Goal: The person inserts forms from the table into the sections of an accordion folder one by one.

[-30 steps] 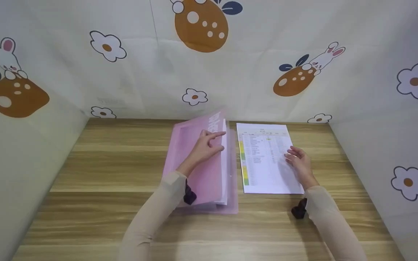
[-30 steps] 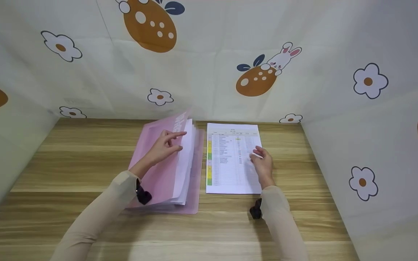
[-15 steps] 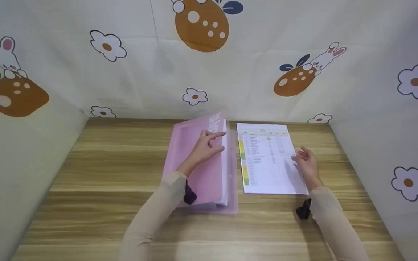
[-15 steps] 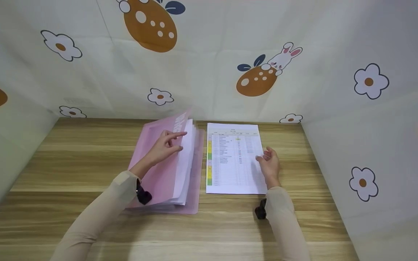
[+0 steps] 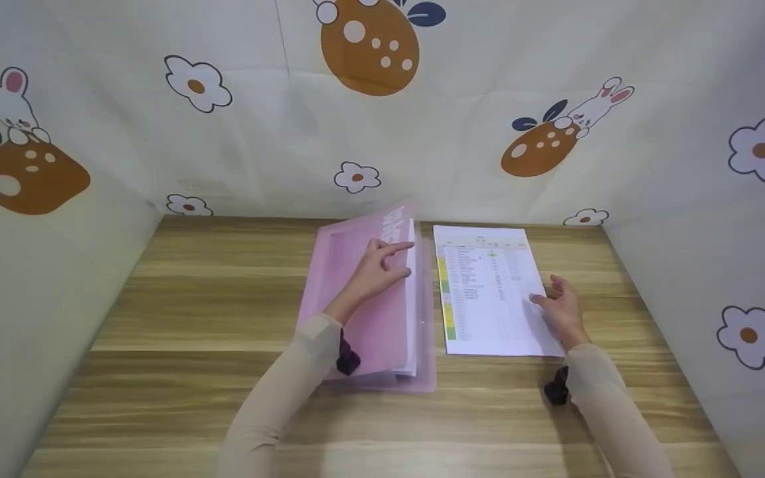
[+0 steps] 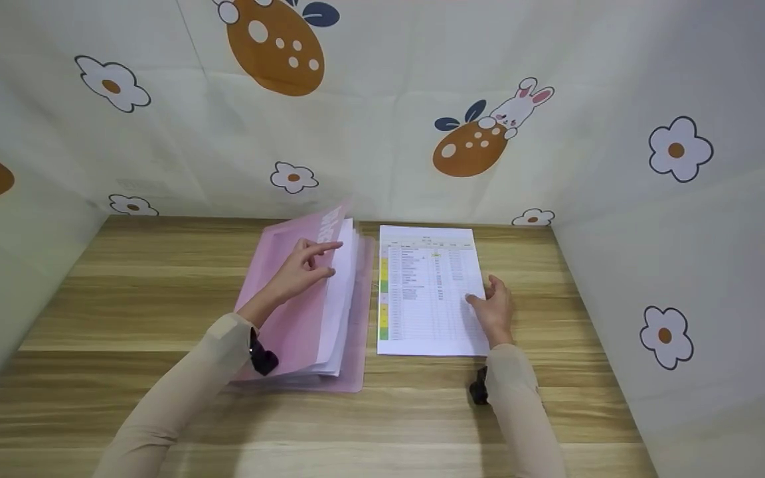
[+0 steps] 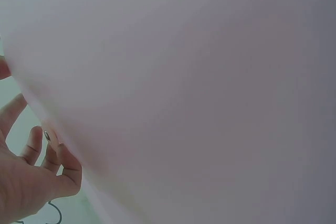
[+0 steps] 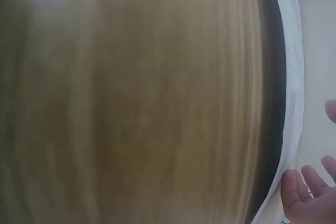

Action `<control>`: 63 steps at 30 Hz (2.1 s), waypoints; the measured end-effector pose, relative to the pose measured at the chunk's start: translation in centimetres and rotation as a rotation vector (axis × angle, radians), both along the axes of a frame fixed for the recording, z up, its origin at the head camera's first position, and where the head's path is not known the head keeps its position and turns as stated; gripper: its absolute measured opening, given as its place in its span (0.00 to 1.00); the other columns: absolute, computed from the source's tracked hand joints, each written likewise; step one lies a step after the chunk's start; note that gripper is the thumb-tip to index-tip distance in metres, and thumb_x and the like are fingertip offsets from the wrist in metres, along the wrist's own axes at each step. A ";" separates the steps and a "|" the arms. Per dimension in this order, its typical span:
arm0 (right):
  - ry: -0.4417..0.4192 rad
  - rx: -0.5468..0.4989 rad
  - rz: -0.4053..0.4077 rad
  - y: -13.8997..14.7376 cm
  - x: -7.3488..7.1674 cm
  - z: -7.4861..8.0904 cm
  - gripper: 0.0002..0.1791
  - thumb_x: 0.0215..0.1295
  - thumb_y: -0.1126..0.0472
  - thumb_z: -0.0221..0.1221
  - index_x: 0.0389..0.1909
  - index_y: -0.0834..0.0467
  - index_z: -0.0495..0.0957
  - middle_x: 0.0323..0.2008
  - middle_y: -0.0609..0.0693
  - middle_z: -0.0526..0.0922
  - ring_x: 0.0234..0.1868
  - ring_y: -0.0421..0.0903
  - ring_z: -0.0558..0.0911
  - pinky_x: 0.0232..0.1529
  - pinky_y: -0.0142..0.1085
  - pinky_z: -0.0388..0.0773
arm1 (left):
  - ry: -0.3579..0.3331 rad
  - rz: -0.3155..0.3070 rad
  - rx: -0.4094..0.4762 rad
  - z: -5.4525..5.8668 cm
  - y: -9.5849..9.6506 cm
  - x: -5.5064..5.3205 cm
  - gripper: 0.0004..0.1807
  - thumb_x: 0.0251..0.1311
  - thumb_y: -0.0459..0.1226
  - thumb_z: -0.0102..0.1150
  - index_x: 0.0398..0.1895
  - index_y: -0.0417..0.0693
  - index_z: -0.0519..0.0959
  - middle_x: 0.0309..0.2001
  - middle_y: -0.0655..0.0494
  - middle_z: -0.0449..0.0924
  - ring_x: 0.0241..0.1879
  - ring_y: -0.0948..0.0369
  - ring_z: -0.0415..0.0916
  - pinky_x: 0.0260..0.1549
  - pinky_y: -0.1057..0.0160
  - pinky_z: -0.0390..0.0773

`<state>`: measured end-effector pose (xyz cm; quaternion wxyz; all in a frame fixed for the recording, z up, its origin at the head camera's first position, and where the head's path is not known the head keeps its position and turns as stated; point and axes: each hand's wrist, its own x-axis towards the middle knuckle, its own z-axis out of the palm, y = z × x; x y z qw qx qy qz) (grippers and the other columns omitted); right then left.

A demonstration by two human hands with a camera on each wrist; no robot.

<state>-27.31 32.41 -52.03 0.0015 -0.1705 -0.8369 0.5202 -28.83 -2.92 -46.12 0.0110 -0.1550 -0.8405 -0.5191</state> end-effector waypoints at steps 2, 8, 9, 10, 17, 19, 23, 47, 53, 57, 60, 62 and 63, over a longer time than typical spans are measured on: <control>0.005 0.042 0.019 0.0 0.0 -0.1 0.39 0.54 0.66 0.57 0.64 0.66 0.48 0.60 0.67 0.56 0.59 0.58 0.58 0.55 0.44 0.57 | 0.001 -0.006 0.003 0.0 0.0 0.1 0.26 0.45 0.36 0.58 0.53 0.52 0.74 0.37 0.50 0.59 0.26 0.61 0.57 0.26 0.66 0.61; 0.014 0.178 0.063 -0.1 0.0 -0.1 0.41 0.52 0.66 0.58 0.63 0.71 0.46 0.56 0.71 0.61 0.58 0.61 0.61 0.54 0.46 0.58 | 0.031 -0.021 -0.004 -0.1 -0.1 0.1 0.26 0.45 0.36 0.58 0.53 0.51 0.74 0.38 0.50 0.59 0.26 0.61 0.56 0.26 0.66 0.61; 0.013 0.201 0.068 -0.1 0.0 -0.1 0.41 0.52 0.66 0.58 0.63 0.71 0.47 0.56 0.71 0.60 0.57 0.61 0.61 0.54 0.47 0.58 | 0.032 -0.019 -0.008 -0.1 -0.1 0.1 0.26 0.45 0.36 0.58 0.53 0.52 0.74 0.37 0.49 0.59 0.26 0.61 0.56 0.26 0.66 0.61; 0.009 0.226 0.074 -0.2 0.0 -0.1 0.42 0.51 0.66 0.59 0.63 0.71 0.47 0.56 0.71 0.60 0.57 0.62 0.60 0.55 0.47 0.57 | 0.032 -0.018 -0.009 -0.2 -0.1 0.0 0.26 0.45 0.36 0.58 0.53 0.52 0.74 0.37 0.49 0.60 0.26 0.61 0.56 0.26 0.66 0.61; -0.033 0.335 0.107 -0.7 0.0 -0.1 0.45 0.45 0.69 0.61 0.64 0.70 0.46 0.57 0.70 0.57 0.57 0.63 0.57 0.56 0.50 0.51 | 0.012 -0.012 0.000 -0.2 0.0 0.0 0.26 0.45 0.37 0.58 0.54 0.53 0.73 0.38 0.48 0.59 0.26 0.61 0.57 0.26 0.66 0.62; -0.031 0.357 0.112 -0.8 0.0 -0.1 0.45 0.44 0.70 0.61 0.63 0.70 0.47 0.56 0.71 0.56 0.56 0.64 0.57 0.56 0.51 0.51 | 0.008 -0.010 0.002 -0.1 0.0 0.0 0.26 0.45 0.37 0.58 0.54 0.53 0.73 0.38 0.48 0.59 0.26 0.61 0.57 0.26 0.66 0.62; -0.025 0.375 0.117 -0.9 0.0 -0.1 0.45 0.43 0.71 0.61 0.63 0.70 0.48 0.55 0.72 0.56 0.55 0.65 0.58 0.55 0.51 0.52 | -0.001 -0.006 -0.009 -0.1 0.0 0.0 0.26 0.45 0.37 0.58 0.54 0.53 0.73 0.38 0.49 0.59 0.26 0.61 0.57 0.26 0.66 0.62; -0.033 0.060 0.161 0.1 0.4 0.8 0.35 0.46 0.73 0.55 0.58 0.73 0.54 0.53 0.70 0.60 0.53 0.60 0.63 0.51 0.45 0.61 | -0.015 -0.005 0.001 0.0 0.0 0.1 0.26 0.45 0.36 0.58 0.53 0.52 0.74 0.37 0.50 0.59 0.27 0.61 0.57 0.26 0.66 0.62; -0.069 -0.063 0.215 1.0 0.3 0.9 0.37 0.49 0.72 0.52 0.62 0.71 0.49 0.57 0.71 0.56 0.54 0.60 0.62 0.51 0.45 0.61 | -0.013 -0.002 0.005 -0.2 0.0 0.0 0.26 0.45 0.36 0.59 0.53 0.52 0.74 0.36 0.50 0.58 0.27 0.61 0.56 0.26 0.67 0.62; -0.100 -0.061 0.267 1.5 0.5 0.8 0.34 0.51 0.71 0.52 0.61 0.73 0.53 0.59 0.71 0.55 0.54 0.58 0.62 0.50 0.41 0.63 | -0.013 -0.002 -0.001 -0.2 0.0 0.0 0.26 0.45 0.36 0.59 0.53 0.52 0.74 0.36 0.51 0.58 0.26 0.61 0.57 0.26 0.67 0.62; -0.109 -0.045 0.281 1.6 0.6 0.7 0.32 0.52 0.70 0.52 0.59 0.72 0.57 0.59 0.69 0.56 0.54 0.55 0.62 0.48 0.35 0.63 | -0.016 -0.002 -0.002 -0.2 0.0 0.0 0.26 0.45 0.36 0.59 0.53 0.53 0.74 0.36 0.51 0.58 0.26 0.61 0.57 0.25 0.67 0.62; -0.104 -0.061 0.294 1.6 0.7 0.5 0.32 0.52 0.69 0.52 0.60 0.72 0.56 0.59 0.69 0.56 0.54 0.55 0.62 0.46 0.33 0.64 | -0.018 -0.002 -0.002 -0.3 -0.1 0.0 0.26 0.45 0.36 0.59 0.53 0.53 0.73 0.36 0.51 0.58 0.26 0.61 0.56 0.25 0.67 0.62; -0.095 -0.061 0.300 1.6 0.7 0.5 0.32 0.52 0.69 0.52 0.60 0.72 0.56 0.59 0.69 0.56 0.55 0.55 0.62 0.46 0.33 0.64 | -0.018 -0.002 -0.003 -0.3 -0.1 0.1 0.26 0.46 0.37 0.58 0.54 0.53 0.73 0.36 0.51 0.58 0.26 0.61 0.56 0.25 0.66 0.61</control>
